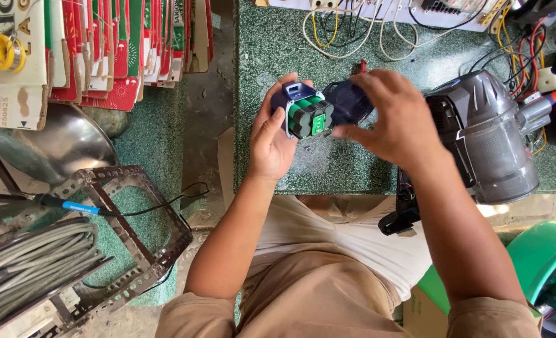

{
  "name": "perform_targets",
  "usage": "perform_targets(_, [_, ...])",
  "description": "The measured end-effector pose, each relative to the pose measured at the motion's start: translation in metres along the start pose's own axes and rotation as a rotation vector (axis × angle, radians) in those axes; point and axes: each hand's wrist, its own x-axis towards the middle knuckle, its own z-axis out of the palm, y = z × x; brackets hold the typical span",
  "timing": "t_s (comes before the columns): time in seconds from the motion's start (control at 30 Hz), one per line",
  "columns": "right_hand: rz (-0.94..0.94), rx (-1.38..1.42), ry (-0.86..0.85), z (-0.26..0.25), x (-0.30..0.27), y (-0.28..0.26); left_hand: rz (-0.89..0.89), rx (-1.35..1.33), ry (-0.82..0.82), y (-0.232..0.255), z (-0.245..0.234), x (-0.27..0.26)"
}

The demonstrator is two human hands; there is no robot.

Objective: The person disassembles a blue plastic device by removing a red component and opening the casing. They then use a screwdriver to tighten screws on the device's exterior.

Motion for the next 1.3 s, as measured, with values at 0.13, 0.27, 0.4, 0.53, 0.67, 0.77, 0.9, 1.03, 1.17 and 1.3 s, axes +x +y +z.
perform_targets(0.13, [0.067,-0.014,0.013,0.011,-0.006,-0.004,0.016,0.016,-0.014,0.001,0.004,0.001])
perform_targets(0.27, [0.060,0.255,0.279,-0.013,-0.019,-0.018,0.081,0.052,-0.063,0.001,0.003,-0.001])
perform_targets(0.4, [-0.123,0.529,0.375,-0.020,-0.033,-0.029,0.075,0.154,-0.076,0.003,0.008,-0.001])
perform_targets(0.53, [-0.201,0.429,0.309,-0.019,-0.028,-0.041,0.023,0.245,-0.115,0.011,0.019,-0.002])
perform_targets(0.67, [-0.215,0.458,0.273,-0.013,-0.027,-0.042,-0.040,0.409,-0.146,0.018,0.024,-0.003])
perform_targets(0.77, [-0.199,0.463,0.246,-0.009,-0.030,-0.040,-0.045,0.465,-0.178,0.018,0.024,-0.003])
perform_targets(0.9, [-0.138,0.456,0.215,-0.004,-0.036,-0.037,-0.040,0.495,-0.221,0.016,0.026,-0.005])
perform_targets(1.03, [-0.118,0.478,0.197,-0.002,-0.039,-0.034,-0.049,0.499,-0.226,0.016,0.031,-0.006])
perform_targets(1.17, [-0.150,0.501,0.200,-0.005,-0.042,-0.036,-0.066,0.553,-0.267,0.016,0.031,-0.008])
perform_targets(1.3, [-0.163,0.451,0.211,0.000,-0.045,-0.037,-0.036,0.614,-0.333,0.013,0.028,-0.010])
